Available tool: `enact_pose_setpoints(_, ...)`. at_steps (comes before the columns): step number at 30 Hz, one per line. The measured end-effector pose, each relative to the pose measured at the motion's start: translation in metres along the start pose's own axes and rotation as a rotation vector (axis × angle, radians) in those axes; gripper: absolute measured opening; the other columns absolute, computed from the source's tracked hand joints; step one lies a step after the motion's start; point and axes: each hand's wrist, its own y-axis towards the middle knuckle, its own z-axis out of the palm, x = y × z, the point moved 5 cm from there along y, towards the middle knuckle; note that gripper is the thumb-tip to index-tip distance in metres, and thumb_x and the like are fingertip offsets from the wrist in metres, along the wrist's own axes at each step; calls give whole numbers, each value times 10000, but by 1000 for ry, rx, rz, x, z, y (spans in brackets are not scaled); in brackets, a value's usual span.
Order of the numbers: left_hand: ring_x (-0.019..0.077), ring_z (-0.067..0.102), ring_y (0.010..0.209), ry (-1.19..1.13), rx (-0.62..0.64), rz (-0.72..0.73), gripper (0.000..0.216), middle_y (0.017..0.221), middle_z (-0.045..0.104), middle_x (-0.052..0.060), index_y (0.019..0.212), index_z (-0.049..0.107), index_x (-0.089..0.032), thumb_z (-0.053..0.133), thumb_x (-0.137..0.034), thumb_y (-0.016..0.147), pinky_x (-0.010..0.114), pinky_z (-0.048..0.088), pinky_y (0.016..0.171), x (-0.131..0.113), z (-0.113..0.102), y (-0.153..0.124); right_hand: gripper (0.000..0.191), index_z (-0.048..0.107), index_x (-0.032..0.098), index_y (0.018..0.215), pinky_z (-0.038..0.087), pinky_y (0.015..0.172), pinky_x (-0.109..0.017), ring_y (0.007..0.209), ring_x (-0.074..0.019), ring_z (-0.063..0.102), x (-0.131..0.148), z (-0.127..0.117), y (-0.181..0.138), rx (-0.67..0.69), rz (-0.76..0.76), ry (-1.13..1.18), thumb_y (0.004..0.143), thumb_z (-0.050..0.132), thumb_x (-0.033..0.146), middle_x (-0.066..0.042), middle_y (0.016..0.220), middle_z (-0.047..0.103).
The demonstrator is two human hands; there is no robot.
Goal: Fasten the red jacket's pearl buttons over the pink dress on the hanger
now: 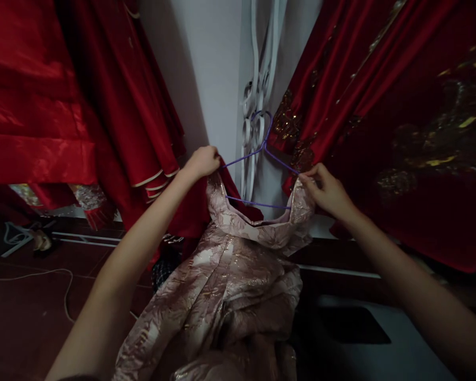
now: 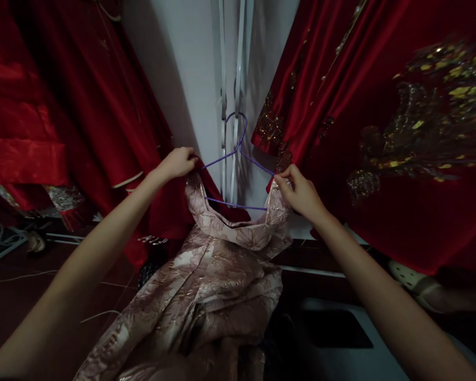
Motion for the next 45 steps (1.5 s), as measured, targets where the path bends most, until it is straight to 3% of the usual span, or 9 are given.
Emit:
enact_pose_setpoints(5, 211, 585, 827, -148, -141, 46, 279, 898, 623, 139, 1060, 483, -109, 359, -283, 881, 294, 405, 738, -68, 9, -19, 337, 451, 201, 749, 363, 578, -232, 576, -113, 470, 3, -12, 6, 83, 36, 15, 805, 481, 532, 0, 638, 546)
enact_pose_setpoints(8, 208, 573, 774, -173, -94, 24, 288, 839, 614, 119, 956, 509, -132, 375, -374, 877, 300, 403, 711, -56, 17, -15, 481, 472, 170, 615, 374, 540, -249, 506, -110, 438, -16, -1, 30, 330, 258, 38, 820, 388, 597, -16, 534, 500)
enact_pose_setpoints(13, 149, 497, 670, -183, 65, 129, 246, 662, 540, 35, 715, 525, -152, 443, -351, 835, 262, 371, 665, -25, 20, 6, 391, 658, 163, 794, 479, 598, -305, 611, -176, 590, -9, 59, 43, 1102, 596, 193, 742, 553, 536, -85, 722, 658)
enact_pose_setpoints(20, 85, 357, 558, -461, 243, 166, 313, 591, 409, -30, 646, 471, -153, 420, -410, 816, 227, 304, 567, -3, 16, 1, 258, 665, 159, 984, 453, 761, -171, 998, -108, 566, 20, 110, 24, 1466, 581, 340, 742, 575, 162, -35, 1140, 622)
enact_pose_setpoints(24, 76, 370, 553, -561, 297, 241, 311, 604, 425, -31, 694, 491, -152, 453, -443, 799, 219, 301, 558, 0, 13, -2, 316, 627, 162, 1080, 423, 832, -172, 1083, -111, 516, 12, 118, 15, 1561, 644, 467, 773, 553, 177, -26, 1198, 584)
enact_pose_setpoints(32, 75, 389, 573, -604, 255, 258, 321, 631, 446, -22, 697, 493, -147, 473, -454, 786, 217, 312, 567, 13, 17, -6, 310, 645, 109, 964, 406, 893, -228, 980, -123, 554, 0, 136, 19, 1526, 716, 516, 840, 498, 351, -72, 1044, 646)
enact_pose_setpoints(40, 107, 414, 657, -442, 126, 243, 294, 669, 456, -26, 688, 453, -166, 423, -437, 800, 232, 339, 644, 20, 28, -17, 511, 632, 90, 950, 479, 767, -271, 896, -148, 602, 24, 112, 16, 1514, 501, 391, 894, 298, 473, -118, 978, 665)
enact_pose_setpoints(42, 111, 417, 672, -415, 97, 231, 286, 676, 451, -25, 670, 429, -170, 410, -422, 805, 231, 338, 658, 22, 34, -20, 412, 644, 89, 896, 489, 695, -272, 786, -165, 618, 22, 107, 24, 1384, 407, 292, 811, 490, 461, -107, 875, 680)
enact_pose_setpoints(45, 109, 414, 684, -424, 42, 252, 283, 690, 441, -22, 646, 386, -172, 395, -399, 815, 222, 334, 667, 22, 42, -25, 280, 647, 115, 755, 467, 583, -237, 601, -142, 582, 10, 90, 58, 870, 181, 52, 561, 759, 282, -40, 688, 665)
